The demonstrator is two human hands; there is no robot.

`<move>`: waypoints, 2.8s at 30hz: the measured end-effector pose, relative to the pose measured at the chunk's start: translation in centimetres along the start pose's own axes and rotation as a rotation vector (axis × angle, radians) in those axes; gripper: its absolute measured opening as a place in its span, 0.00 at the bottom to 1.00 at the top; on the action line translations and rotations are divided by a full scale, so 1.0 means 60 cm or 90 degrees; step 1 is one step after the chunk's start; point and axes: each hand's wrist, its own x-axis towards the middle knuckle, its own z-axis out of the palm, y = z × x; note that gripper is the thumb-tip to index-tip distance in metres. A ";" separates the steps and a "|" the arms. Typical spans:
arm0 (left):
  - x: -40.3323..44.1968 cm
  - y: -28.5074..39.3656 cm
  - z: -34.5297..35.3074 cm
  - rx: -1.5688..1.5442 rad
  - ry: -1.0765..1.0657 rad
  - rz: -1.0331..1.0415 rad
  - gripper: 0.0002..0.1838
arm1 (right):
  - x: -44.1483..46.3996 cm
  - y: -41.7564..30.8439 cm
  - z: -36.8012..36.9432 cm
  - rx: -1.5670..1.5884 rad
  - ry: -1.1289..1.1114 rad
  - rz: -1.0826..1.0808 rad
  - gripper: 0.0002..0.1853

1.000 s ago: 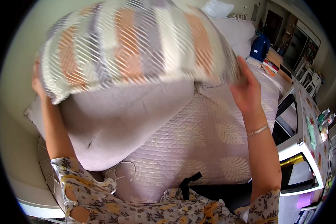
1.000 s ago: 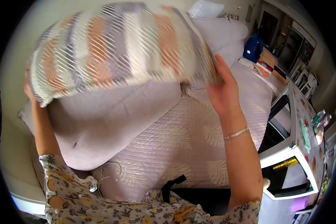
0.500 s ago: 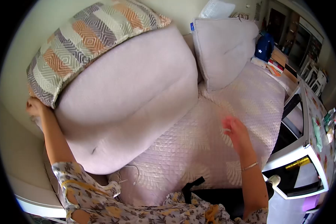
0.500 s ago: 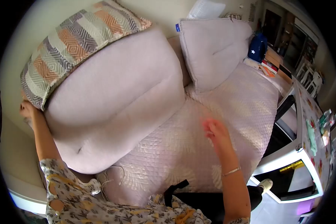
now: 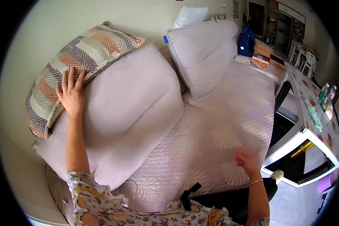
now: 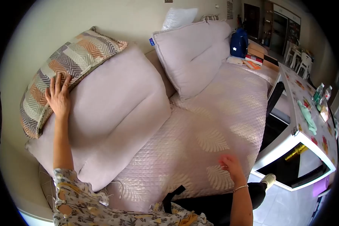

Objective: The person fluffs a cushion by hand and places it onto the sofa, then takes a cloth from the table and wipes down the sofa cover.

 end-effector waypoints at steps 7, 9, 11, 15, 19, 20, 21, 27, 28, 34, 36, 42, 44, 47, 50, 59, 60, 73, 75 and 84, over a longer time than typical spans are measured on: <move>0.055 -0.036 0.086 0.090 0.021 0.053 0.27 | 0.059 0.143 -0.116 -0.424 0.036 -0.074 0.13; 0.074 -0.024 0.090 0.118 -0.024 0.051 0.21 | 0.038 0.127 -0.098 -0.442 -0.021 -0.039 0.14; 0.065 0.002 0.109 0.119 -0.039 0.076 0.13 | 0.016 0.101 -0.069 -0.460 -0.073 -0.006 0.14; 0.050 0.022 0.109 0.095 -0.095 0.084 0.10 | 0.003 0.096 -0.065 -0.535 -0.046 -0.074 0.18; 0.025 0.005 0.097 0.039 -0.084 0.196 0.13 | -0.010 0.068 -0.026 -0.557 -0.038 -0.088 0.21; 0.018 0.003 0.093 0.022 -0.047 0.229 0.15 | -0.008 0.066 -0.018 -0.556 -0.042 -0.086 0.21; 0.006 0.008 0.094 -0.008 0.009 0.265 0.17 | -0.006 0.067 -0.010 -0.568 -0.052 -0.105 0.21; -0.018 0.020 0.109 -0.182 0.028 0.295 0.15 | 0.000 0.092 -0.011 -0.605 -0.069 -0.146 0.19; -0.024 0.022 0.113 -0.161 -0.035 0.250 0.13 | 0.000 0.090 -0.011 -0.604 -0.064 -0.145 0.19; -0.024 0.024 0.150 -0.036 -0.135 0.190 0.07 | -0.006 0.085 -0.005 -0.628 -0.046 -0.142 0.17; -0.006 0.025 0.148 -0.082 -0.272 0.147 0.11 | -0.007 0.087 -0.006 -0.634 -0.046 -0.159 0.17; -0.004 0.015 0.213 -0.336 -0.338 0.093 0.23 | -0.008 0.081 0.003 -0.638 -0.058 -0.145 0.16; 0.014 0.030 0.181 -0.306 -0.424 0.096 0.30 | -0.009 0.092 0.001 -0.655 -0.053 -0.149 0.16; 0.022 0.052 0.142 -0.374 -0.408 0.029 0.37 | -0.008 0.093 0.007 -0.656 -0.041 -0.179 0.16; 0.028 0.070 0.086 -0.454 -0.426 0.019 0.38 | -0.010 0.084 0.015 -0.663 -0.036 -0.169 0.16; 0.048 0.065 0.022 -0.893 -0.390 -0.254 0.32 | -0.006 0.086 0.003 -0.691 -0.077 -0.165 0.18; 0.039 0.074 0.040 -0.870 -0.264 -0.250 0.29 | -0.008 0.090 0.001 -0.690 -0.060 -0.187 0.17; 0.074 -0.017 0.045 0.032 -0.293 -0.113 0.42 | -0.011 0.093 0.000 -0.678 -0.045 -0.187 0.16; 0.095 -0.049 0.048 0.011 -0.354 -0.107 0.38 | 0.003 0.091 -0.006 -0.705 -0.048 -0.190 0.16; 0.169 -0.248 0.165 -0.026 -0.132 -0.073 0.29 | -0.002 0.106 -0.033 -0.704 -0.053 -0.068 0.16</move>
